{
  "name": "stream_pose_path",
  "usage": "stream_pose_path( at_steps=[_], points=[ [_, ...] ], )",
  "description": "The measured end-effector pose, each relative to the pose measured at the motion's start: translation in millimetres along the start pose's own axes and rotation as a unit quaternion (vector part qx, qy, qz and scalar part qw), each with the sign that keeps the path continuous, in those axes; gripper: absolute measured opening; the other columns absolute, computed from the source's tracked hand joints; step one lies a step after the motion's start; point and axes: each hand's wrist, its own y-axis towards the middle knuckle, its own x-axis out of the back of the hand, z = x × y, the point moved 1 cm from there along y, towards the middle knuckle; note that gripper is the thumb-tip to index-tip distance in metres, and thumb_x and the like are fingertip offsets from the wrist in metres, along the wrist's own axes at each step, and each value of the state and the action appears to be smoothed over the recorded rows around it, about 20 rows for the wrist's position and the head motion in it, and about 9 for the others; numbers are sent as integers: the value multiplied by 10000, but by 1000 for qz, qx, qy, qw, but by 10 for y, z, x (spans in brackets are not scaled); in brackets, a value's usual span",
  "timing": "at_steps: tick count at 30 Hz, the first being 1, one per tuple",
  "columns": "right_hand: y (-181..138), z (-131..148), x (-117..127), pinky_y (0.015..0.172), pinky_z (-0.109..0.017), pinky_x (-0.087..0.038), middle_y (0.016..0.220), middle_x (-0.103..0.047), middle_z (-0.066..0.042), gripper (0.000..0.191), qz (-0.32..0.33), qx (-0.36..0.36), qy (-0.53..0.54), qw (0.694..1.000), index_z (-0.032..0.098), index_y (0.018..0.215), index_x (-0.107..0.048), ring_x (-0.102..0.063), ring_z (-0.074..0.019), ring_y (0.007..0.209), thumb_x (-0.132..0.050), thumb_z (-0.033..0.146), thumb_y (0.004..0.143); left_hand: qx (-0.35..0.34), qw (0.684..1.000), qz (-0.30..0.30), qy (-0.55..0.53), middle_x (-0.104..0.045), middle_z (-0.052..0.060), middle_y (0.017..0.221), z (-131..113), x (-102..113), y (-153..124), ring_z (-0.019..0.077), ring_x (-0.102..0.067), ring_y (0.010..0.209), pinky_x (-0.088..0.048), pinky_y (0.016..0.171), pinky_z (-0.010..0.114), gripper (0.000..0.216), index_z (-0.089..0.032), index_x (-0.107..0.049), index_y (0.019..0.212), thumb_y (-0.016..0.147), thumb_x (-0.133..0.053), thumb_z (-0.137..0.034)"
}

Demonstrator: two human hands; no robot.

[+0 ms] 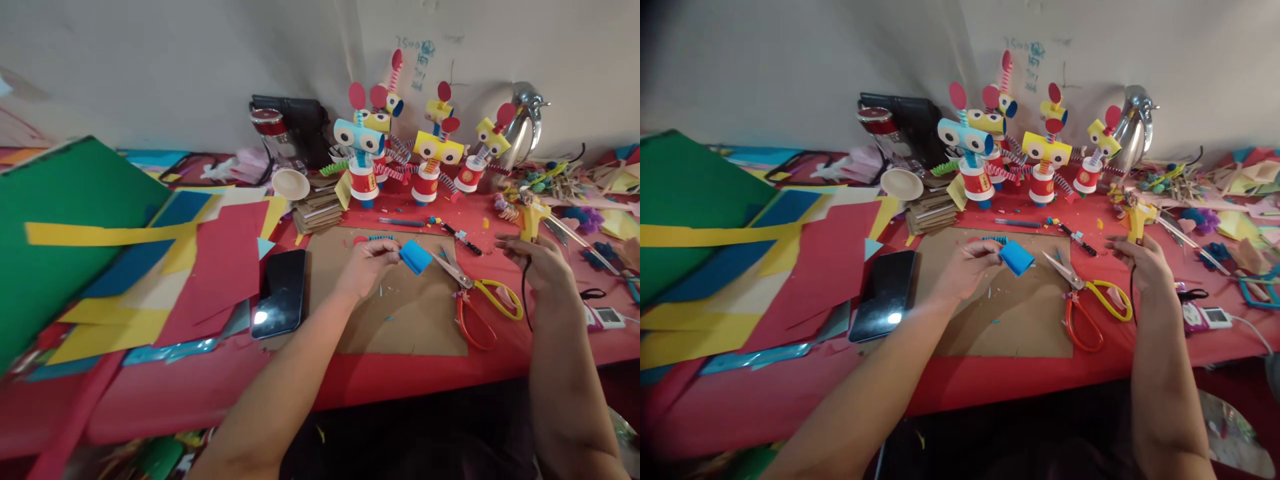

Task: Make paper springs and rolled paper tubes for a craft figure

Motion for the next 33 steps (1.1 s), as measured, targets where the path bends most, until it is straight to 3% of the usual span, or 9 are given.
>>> stream_pose_path(
  at_steps=[3,6,9,17,21,25,33],
  points=[
    [-252,141,-163,562,-251,-549,774,-729,-46,320,89,-14,148,985,215,774,-613,-686,-163,661,-792,419,604,-64,993,-41,92,-670,-9,709,-24,-10,-31,163,-606,734,-502,764,346,118,-232,-683,597,646,-766,-301],
    [-499,191,-314,543,-276,-555,795,-743,-55,418,115,3,173,978,230,819,-602,-702,-187,676,-771,572,647,-118,981,-48,146,-701,5,742,-41,-2,-54,184,-637,769,-520,778,366,86,-249,-705,616,683,-743,-287],
    [-719,173,-413,524,-298,-545,864,-751,-68,442,155,20,164,974,244,878,-598,-696,-192,650,-683,650,728,-133,981,-38,135,-698,14,734,-28,17,-51,188,-638,755,-526,753,369,127,-249,-708,609,687,-761,-334],
    [-1041,192,-438,497,-281,-502,619,-665,-5,279,218,63,92,970,226,839,-646,-606,-160,517,-694,498,800,-36,996,65,41,-629,16,724,-6,29,-34,168,-586,713,-510,705,360,336,-226,-672,614,636,-811,-531],
    [-1111,208,-388,478,-262,-456,579,-621,-15,361,306,92,27,947,201,714,-624,-574,-148,515,-673,543,820,-1,991,130,19,-613,16,688,-52,38,-19,171,-577,705,-495,710,365,415,-228,-670,581,562,-831,-609],
    [-1180,251,-331,446,-242,-405,546,-569,-1,438,342,109,3,933,195,775,-627,-511,-122,477,-540,608,895,33,981,190,34,-613,24,643,-84,45,-13,195,-593,708,-495,716,387,444,-235,-670,547,539,-820,-653],
    [-1154,391,-263,459,-243,-382,493,-521,-3,608,342,155,-161,913,206,563,-508,-477,-110,461,-401,692,912,49,964,262,18,-626,25,621,-53,42,-17,208,-616,741,-505,765,395,403,-235,-693,558,574,-822,-617]
  ],
)
